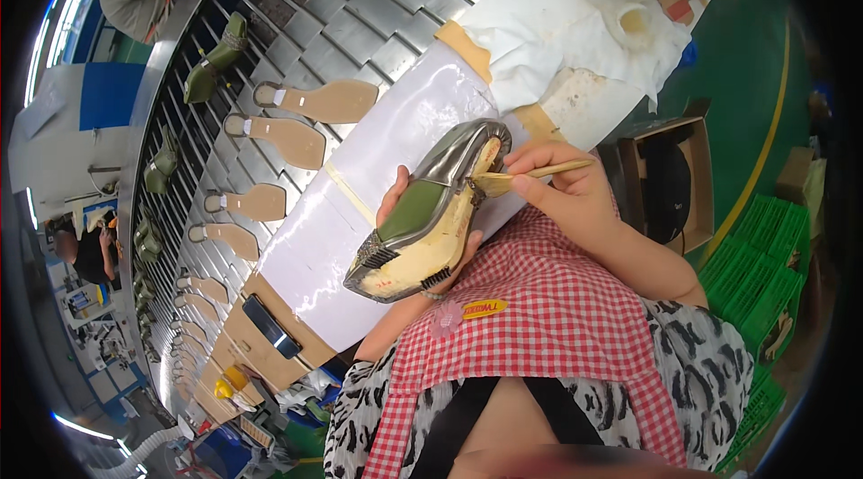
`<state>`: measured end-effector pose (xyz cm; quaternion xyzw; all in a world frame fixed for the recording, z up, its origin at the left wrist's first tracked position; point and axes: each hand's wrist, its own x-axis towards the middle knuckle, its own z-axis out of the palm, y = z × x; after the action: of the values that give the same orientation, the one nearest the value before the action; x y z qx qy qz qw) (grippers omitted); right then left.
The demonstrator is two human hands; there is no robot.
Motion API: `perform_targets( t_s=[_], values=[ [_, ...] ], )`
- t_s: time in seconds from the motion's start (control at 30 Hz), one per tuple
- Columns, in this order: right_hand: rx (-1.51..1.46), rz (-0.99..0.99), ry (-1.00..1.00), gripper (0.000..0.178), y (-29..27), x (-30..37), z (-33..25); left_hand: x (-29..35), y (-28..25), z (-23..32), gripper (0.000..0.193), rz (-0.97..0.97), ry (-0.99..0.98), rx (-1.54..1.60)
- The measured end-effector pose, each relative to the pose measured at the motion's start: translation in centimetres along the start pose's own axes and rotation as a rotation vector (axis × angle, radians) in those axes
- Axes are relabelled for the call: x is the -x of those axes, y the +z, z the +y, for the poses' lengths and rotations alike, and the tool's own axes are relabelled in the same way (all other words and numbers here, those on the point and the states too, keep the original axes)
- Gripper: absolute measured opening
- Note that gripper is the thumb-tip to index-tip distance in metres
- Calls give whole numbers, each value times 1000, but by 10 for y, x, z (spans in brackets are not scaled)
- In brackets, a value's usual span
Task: Apply adhesive to shoe outsoles and midsoles using a brush at a manufacturing station.
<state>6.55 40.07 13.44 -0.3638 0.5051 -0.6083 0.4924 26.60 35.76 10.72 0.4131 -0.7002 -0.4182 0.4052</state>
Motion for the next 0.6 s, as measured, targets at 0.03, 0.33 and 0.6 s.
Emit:
perform_targets(
  t_s=[0.03,0.33,0.6],
  values=[
    [-4,5,6,10,0,1,2,0,-1,1,105,-12,-25,9],
    [-13,-40,-2,9,3,2,7,1,-2,7,101,-59,-28,18],
    [-4,7,41,7,12,-4,4,0,-5,-2,100,-11,0,-24]
  ],
)
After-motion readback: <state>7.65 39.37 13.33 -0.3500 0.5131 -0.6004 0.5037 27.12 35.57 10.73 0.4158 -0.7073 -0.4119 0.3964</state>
